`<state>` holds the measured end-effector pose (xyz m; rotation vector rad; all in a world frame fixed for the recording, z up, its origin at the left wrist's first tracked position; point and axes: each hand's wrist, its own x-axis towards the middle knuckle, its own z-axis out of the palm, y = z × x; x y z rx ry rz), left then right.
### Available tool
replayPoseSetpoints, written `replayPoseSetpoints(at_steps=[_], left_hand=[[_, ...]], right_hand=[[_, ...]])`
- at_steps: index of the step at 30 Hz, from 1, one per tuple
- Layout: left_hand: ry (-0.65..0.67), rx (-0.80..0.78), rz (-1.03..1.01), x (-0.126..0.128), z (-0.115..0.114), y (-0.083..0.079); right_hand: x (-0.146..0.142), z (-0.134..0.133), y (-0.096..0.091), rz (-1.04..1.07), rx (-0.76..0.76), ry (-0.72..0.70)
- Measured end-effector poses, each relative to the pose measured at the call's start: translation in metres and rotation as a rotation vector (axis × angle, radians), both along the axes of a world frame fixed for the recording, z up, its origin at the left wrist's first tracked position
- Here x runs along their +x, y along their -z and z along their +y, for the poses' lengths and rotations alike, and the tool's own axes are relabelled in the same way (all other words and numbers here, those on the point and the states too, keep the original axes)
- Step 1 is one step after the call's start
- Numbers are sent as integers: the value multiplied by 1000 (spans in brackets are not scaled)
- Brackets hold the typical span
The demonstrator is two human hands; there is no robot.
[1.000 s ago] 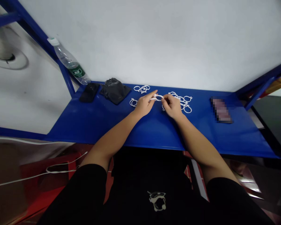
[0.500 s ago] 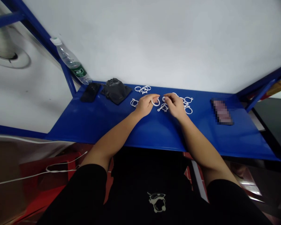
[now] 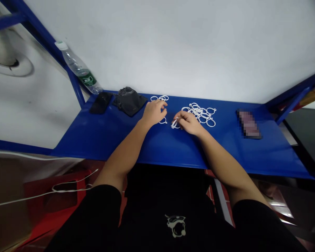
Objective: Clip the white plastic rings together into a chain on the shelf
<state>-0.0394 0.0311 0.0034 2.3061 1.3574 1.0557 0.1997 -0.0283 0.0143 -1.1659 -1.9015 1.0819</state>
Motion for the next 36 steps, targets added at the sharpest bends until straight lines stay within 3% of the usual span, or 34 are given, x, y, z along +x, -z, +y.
replayPoseSetpoints(at_steps=[2,4,9,12,18,25,36], left_hand=[[17,-42,65,-11,4,-1],[65,-89,121,-19,6,-1],[223,-158,220,-25,4,2],[250,-149,246,-19,0,5],[312,-164,222,-2,-4,9],[217,0,156,10,-12,1],[169,32,67,18,-13,8]], right_hand=[[-2,0,1,-68,-39,-67],[-1,2,1,-141,16,-58],[9,12,4,-276,220,194],[10,14,6,-219,269,320],[6,11,6,-10,303,350],[10,17,10,-4,287,342],[13,16,10,-60,337,322]])
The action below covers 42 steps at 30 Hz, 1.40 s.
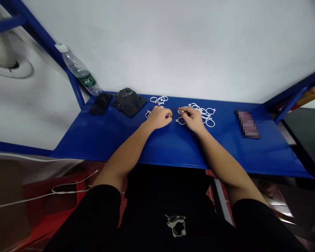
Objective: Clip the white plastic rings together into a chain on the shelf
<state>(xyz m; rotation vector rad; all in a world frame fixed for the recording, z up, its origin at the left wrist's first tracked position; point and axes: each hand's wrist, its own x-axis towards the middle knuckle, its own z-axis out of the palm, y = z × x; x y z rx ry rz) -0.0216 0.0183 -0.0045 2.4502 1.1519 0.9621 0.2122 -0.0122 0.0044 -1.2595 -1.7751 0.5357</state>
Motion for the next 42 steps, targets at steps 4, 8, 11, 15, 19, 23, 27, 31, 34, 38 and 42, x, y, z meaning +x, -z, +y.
replayPoseSetpoints(at_steps=[4,8,11,15,19,23,27,31,34,38,42], left_hand=[[26,-25,6,2,-1,1],[51,-35,40,5,-2,1],[55,-28,43,7,-2,3],[51,-23,52,12,-2,7],[69,-33,100,18,-6,7],[97,-43,156,21,-11,1],[95,-27,191,19,-12,-3],[104,-5,195,17,-10,-2],[86,-23,160,17,-10,0],[98,-76,125,20,-12,2],[101,-57,92,15,-9,-2]], right_hand=[[1,1,2,-2,-19,-18],[1,2,2,1,-19,-45],[1,1,1,-32,6,-65],[0,0,0,-74,39,-67],[0,-1,1,-120,66,-56],[0,-2,2,-134,148,-64],[2,-2,2,-154,246,-78],[3,1,7,-214,257,-52],[6,5,11,-255,239,-8],[9,9,11,-253,262,46],[9,8,7,-234,249,43]])
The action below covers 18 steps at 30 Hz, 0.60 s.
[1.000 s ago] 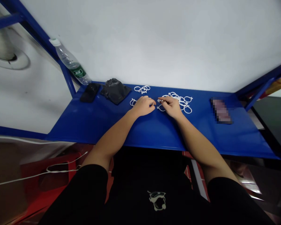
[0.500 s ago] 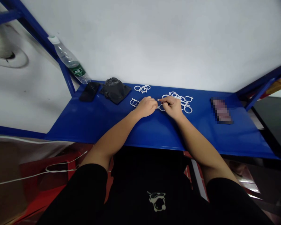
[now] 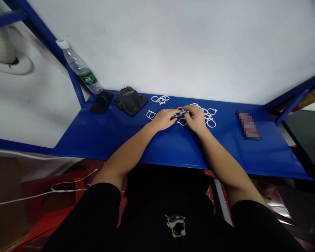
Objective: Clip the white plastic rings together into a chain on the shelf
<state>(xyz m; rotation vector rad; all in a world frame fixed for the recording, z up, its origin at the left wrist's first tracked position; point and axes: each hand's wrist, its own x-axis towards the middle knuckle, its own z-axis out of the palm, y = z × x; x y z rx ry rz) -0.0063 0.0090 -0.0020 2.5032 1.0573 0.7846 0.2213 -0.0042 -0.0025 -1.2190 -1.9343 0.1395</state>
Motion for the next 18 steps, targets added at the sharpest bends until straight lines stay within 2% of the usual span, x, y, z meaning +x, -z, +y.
replayPoseSetpoints(at_steps=[2,5,7,9,13,18], left_hand=[[-85,56,-4,-10,5,-5],[-371,87,33,-32,16,-12],[-528,44,87,-48,22,-14],[-620,-56,196,-60,25,-14],[-633,-239,385,-66,24,-13],[-435,-231,299,-51,18,-9]], right_hand=[[-1,-1,-1,-6,-16,-32],[-4,-2,-1,-14,-26,-76],[-6,-2,0,-19,-29,-108],[-7,-2,0,-29,-30,-139],[-7,-2,2,-45,-36,-169],[-9,-4,1,-51,-60,-177]])
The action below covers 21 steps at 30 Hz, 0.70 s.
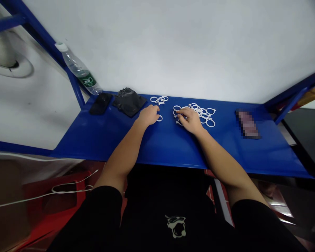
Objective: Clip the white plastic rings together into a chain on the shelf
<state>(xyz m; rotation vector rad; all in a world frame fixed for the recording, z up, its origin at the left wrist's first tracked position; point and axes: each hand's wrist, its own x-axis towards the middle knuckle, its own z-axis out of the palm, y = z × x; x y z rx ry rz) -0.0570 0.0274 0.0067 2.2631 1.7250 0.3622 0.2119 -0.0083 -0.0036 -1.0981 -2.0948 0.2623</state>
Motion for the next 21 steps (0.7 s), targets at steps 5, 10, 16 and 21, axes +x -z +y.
replayPoseSetpoints(at_steps=[5,10,16,21], left_hand=[[171,94,-196,22,-8,1],[312,281,-440,39,-16,1],[320,408,-510,46,-19,7],[222,420,-562,44,-15,5]], right_hand=[[-6,-8,-3,-35,-31,-22],[-8,-10,-4,-18,-45,57],[-9,-10,-5,25,-54,40],[-8,-9,-6,52,25,44]])
